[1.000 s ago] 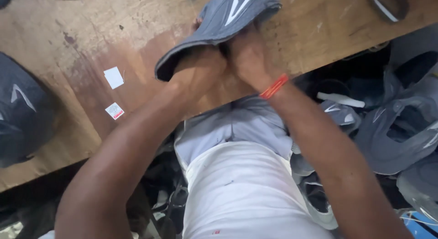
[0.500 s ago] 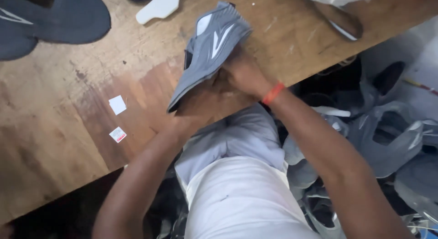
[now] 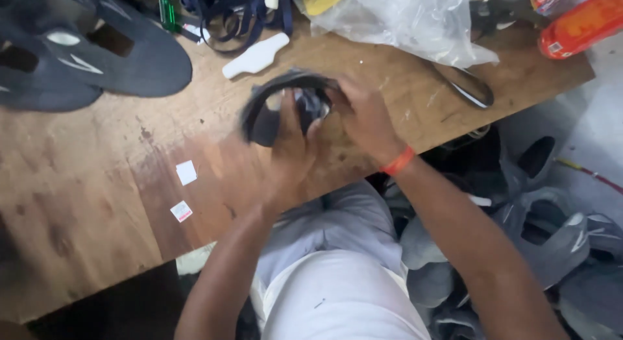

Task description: The person sits at a wooden workbench and works through gray knitted shoe uppers one at a time, pulling each upper inside out and smoothing and reshaping it by hand. Finished uppers are tossed onto a large pile of uppers beside the bench.

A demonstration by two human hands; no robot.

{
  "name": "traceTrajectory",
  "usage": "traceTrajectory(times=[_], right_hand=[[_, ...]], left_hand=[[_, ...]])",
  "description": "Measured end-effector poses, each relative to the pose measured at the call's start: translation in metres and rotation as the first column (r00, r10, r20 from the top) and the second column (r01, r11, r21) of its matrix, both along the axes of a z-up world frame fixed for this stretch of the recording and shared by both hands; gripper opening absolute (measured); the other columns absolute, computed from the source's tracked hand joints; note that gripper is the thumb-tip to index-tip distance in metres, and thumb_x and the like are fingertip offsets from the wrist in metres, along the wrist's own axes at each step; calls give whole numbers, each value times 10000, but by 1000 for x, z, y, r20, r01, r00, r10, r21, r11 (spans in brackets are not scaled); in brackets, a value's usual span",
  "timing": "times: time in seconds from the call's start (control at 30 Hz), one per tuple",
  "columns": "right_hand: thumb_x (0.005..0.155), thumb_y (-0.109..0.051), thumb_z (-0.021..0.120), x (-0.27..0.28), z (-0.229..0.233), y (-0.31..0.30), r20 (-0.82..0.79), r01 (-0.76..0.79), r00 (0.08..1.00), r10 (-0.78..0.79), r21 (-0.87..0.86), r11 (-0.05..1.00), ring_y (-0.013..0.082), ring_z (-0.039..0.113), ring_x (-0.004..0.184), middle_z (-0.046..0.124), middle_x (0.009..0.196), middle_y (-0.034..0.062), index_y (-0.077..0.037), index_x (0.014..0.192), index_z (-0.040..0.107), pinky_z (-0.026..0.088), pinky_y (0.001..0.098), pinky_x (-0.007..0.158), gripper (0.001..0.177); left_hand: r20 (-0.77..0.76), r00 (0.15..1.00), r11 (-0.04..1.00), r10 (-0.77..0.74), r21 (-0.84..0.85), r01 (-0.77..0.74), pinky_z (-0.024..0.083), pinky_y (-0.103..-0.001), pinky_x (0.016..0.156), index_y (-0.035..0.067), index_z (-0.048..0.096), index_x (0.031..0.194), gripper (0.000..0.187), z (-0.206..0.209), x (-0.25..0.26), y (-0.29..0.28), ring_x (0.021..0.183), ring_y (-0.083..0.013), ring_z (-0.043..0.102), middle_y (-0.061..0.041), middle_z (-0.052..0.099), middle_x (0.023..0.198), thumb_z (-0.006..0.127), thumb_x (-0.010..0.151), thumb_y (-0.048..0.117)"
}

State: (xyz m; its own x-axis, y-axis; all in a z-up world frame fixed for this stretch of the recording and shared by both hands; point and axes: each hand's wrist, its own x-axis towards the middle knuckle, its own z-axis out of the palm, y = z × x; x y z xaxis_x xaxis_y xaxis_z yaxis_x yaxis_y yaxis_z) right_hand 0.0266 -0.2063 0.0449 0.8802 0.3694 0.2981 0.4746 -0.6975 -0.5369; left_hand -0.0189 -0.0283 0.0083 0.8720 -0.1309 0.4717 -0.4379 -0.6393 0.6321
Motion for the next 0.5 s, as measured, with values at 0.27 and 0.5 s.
traceTrajectory(times=[0.27,0.5], right_hand=[[950,-168,622,-53,43,21,-253,-564,769,587,165,809,372,666,1038,686,1022,201,-29,1016,654,500,471,976,157],[839,-133,655,16,-11,28,183,-154,966,185,-170,973,446,615,1130,650,1273,285,8,1303,621,461,505,968,486]], left_hand=[[-51,997,884,-65,461,81,510,-455,1030,67,530,1390,578,-26,13,38,1268,-422,604,-220,606,1392,677,877,288],[-78,994,990,-72,119,81,509,-495,1009,16,609,1348,480,-32,52,47,1171,-463,630,-259,679,1251,604,876,103]])
